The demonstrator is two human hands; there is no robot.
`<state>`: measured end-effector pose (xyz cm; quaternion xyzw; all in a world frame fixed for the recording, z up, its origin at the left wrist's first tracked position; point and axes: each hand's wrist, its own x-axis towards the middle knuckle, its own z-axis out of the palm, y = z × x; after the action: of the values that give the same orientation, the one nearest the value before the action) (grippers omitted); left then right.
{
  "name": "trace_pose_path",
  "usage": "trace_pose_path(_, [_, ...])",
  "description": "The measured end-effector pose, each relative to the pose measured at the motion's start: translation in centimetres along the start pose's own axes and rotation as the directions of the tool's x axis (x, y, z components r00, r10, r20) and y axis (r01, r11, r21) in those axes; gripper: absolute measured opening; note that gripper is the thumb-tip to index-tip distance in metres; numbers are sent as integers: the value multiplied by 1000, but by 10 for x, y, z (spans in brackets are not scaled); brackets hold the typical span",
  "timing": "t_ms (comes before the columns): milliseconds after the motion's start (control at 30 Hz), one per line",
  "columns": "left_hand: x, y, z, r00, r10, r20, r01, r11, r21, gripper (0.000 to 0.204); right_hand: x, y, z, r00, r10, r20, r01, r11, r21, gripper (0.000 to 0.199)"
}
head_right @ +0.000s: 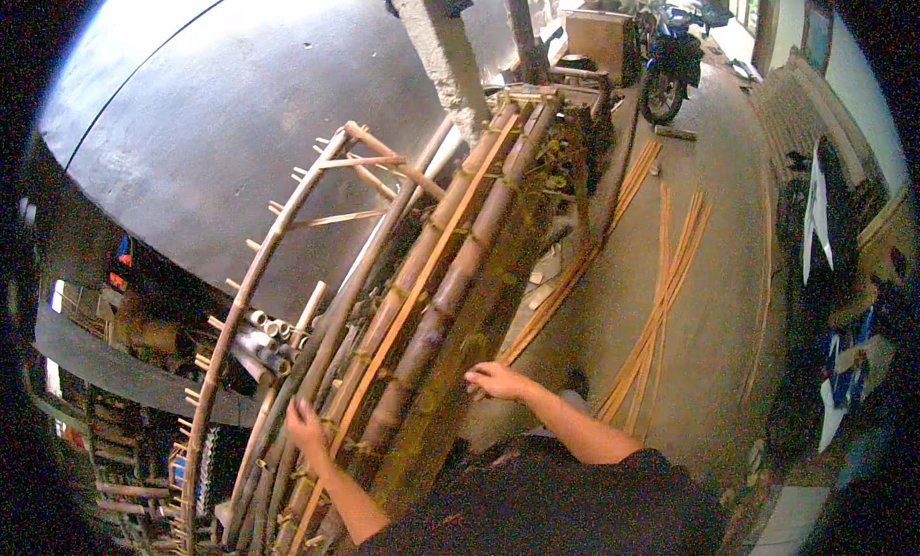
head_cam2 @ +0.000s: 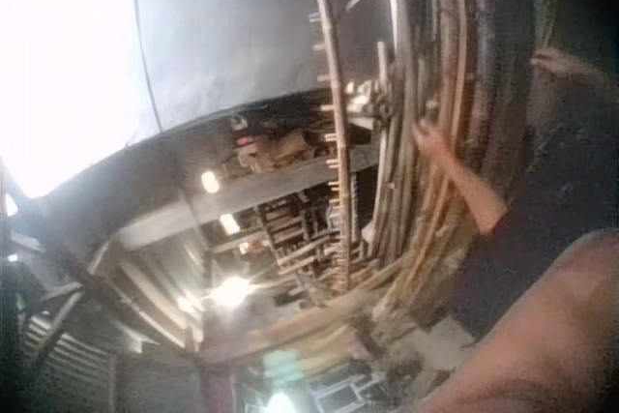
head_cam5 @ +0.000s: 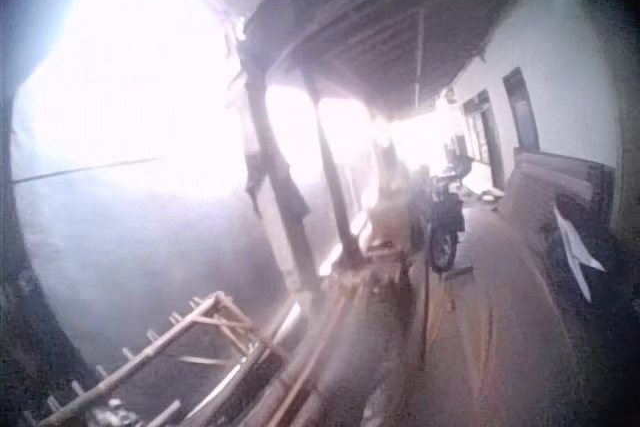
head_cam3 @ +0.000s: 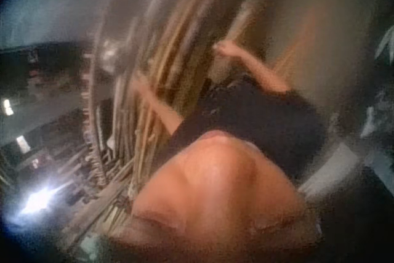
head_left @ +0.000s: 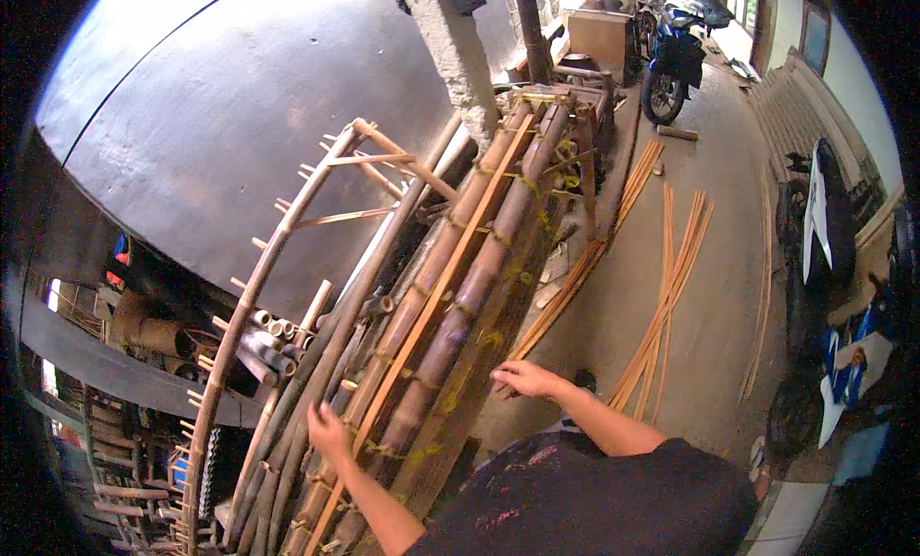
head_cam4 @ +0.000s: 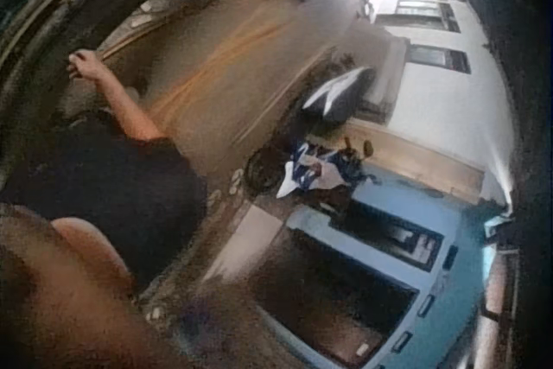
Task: The person repeatedly picks up thin bamboo rods and secures them to a larger bamboo frame using yellow string. They wrap the string around the rods and frame, then tie knots to hold them in place. The process is repeated multiple times along the length of the frame.
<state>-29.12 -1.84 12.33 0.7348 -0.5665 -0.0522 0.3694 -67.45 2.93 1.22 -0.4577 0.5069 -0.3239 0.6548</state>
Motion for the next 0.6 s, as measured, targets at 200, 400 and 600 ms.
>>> trace_pose_path(200, [52, 233, 189, 915, 253, 314, -213, 964, -156, 47, -26, -23, -138, 999, 33, -36, -33, 999, 2, 35])
trace_pose_path(400, [106, 388, 374, 788, 308, 533, -261, 951, -164, 47, -4, -36, -272, 981, -18, -192, 29, 998, 58, 33])
trace_pose_path(600, [174, 404, 524, 658, 248, 711, -425, 902, 78, 29, 51, -53, -370, 957, -27, -288, 72, 987, 147, 34])
